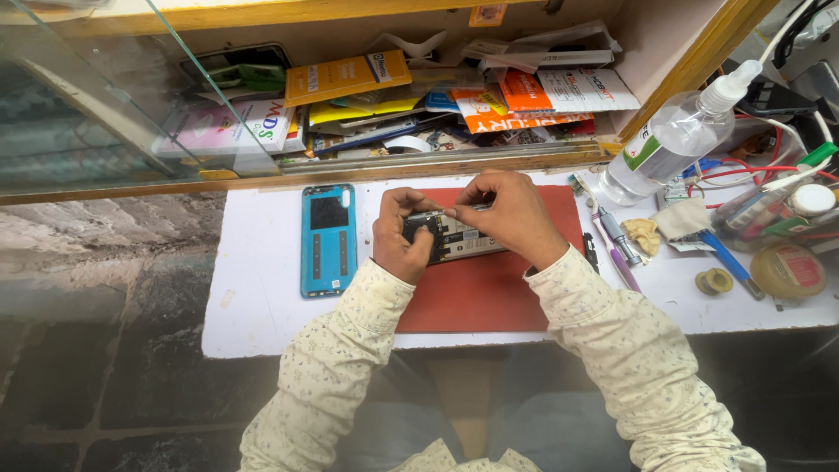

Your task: The person works on a disassembled mobile phone placed on a red mat. They use a small metal tool to pry and adjust internal components near the top edge of the device, then use a screwdriver to tighten screws on the phone's frame. The person handles the phone and tools directly with their hands throughout the process.

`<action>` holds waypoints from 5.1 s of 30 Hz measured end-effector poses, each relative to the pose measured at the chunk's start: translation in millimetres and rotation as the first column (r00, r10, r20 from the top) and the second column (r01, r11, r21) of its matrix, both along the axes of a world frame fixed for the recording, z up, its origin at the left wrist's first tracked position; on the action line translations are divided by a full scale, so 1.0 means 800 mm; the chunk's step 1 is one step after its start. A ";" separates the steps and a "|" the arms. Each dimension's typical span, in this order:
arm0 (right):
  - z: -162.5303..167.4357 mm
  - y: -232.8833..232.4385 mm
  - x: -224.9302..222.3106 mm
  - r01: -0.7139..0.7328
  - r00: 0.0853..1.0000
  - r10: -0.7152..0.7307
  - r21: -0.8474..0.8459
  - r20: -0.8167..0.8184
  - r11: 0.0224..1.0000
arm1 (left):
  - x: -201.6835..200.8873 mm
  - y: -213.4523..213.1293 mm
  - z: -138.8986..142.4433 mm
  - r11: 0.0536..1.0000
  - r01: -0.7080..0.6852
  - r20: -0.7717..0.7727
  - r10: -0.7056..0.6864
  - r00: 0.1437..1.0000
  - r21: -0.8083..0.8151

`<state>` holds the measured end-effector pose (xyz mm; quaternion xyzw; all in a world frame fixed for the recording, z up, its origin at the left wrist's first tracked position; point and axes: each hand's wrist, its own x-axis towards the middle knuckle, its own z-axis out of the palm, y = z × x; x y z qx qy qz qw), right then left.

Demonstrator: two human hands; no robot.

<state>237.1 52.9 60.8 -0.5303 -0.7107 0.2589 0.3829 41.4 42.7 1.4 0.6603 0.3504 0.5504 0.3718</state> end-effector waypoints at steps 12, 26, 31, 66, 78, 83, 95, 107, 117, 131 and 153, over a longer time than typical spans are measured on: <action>0.009 0.012 -0.006 -0.097 0.995 0.090 -0.195 -0.046 0.976 | -0.002 -0.002 0.008 0.996 0.086 0.060 -0.083 0.995 -0.040; -0.028 0.011 0.020 -0.212 0.976 0.176 -0.390 -0.127 0.896 | -0.012 -0.003 -0.016 0.861 0.356 0.267 -0.270 0.925 -0.363; -0.038 0.015 0.019 -0.108 0.990 0.043 -0.523 -0.135 0.846 | -0.022 -0.022 0.002 0.964 -0.048 -0.356 -0.050 0.933 -0.262; -0.048 -0.042 0.031 0.034 0.999 -0.032 -0.075 0.020 0.997 | -0.030 -0.047 0.003 0.992 -0.118 -0.576 0.118 0.809 0.038; -0.010 -0.171 0.192 0.492 0.864 -0.494 -0.053 -0.095 0.869 | -0.036 -0.046 -0.015 0.986 -0.113 -0.543 0.160 0.824 0.120; -0.025 -0.188 0.189 0.496 0.867 -0.497 -0.043 -0.037 0.867 | -0.037 -0.045 -0.017 0.985 -0.110 -0.544 0.164 0.823 0.131; -0.045 -0.151 0.200 0.450 0.831 -0.514 0.288 0.212 0.845 | -0.039 -0.044 -0.021 0.990 -0.121 -0.573 0.142 0.807 0.075; -0.075 -0.081 0.199 0.412 0.719 -0.520 0.321 0.461 0.853 | -0.036 -0.045 -0.019 0.989 -0.116 -0.552 0.145 0.821 0.087; 0.020 -0.129 0.161 0.262 0.960 -0.279 0.253 0.030 0.931 | -0.034 -0.046 -0.018 0.990 -0.111 -0.564 0.138 0.814 0.081; 0.008 -0.068 0.035 -0.046 0.998 0.047 -0.046 0.028 0.998 | -0.032 -0.045 -0.018 0.990 -0.125 -0.586 0.139 0.798 0.064; 0.054 -0.024 -0.025 -0.314 0.862 0.240 0.097 0.446 0.945 | -0.030 -0.046 -0.015 0.991 -0.124 -0.588 0.128 0.798 0.047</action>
